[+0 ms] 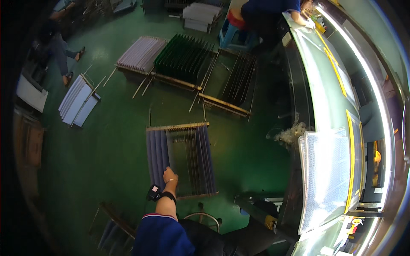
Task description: Inspecting large technical sheets on a light table and sorting them into vertical racks.
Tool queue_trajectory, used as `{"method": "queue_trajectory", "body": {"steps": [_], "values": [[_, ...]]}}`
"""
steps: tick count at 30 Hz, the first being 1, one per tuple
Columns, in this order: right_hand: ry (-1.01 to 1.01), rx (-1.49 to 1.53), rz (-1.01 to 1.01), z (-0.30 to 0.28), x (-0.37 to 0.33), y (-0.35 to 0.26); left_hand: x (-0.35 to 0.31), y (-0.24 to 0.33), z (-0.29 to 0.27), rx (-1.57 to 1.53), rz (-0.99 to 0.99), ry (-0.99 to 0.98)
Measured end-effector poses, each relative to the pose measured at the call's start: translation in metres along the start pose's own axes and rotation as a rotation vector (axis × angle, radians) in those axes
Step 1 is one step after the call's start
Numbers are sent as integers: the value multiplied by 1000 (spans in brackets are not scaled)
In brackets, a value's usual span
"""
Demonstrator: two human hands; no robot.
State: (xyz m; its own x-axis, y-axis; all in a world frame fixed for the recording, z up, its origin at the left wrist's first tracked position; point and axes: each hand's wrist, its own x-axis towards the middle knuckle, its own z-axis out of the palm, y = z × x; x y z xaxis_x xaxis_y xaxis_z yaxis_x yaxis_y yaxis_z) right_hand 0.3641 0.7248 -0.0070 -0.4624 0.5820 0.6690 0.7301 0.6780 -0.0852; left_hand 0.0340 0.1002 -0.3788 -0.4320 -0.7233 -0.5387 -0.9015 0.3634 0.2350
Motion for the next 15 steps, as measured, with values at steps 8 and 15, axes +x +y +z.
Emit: {"method": "queue_trajectory", "body": {"steps": [8,15], "values": [[121,213,184,20,-24,1,-40,2,-69,-60,280,139],[123,272,305,4,-53,27,-146,66,-319,-1053,525,-159]]}}
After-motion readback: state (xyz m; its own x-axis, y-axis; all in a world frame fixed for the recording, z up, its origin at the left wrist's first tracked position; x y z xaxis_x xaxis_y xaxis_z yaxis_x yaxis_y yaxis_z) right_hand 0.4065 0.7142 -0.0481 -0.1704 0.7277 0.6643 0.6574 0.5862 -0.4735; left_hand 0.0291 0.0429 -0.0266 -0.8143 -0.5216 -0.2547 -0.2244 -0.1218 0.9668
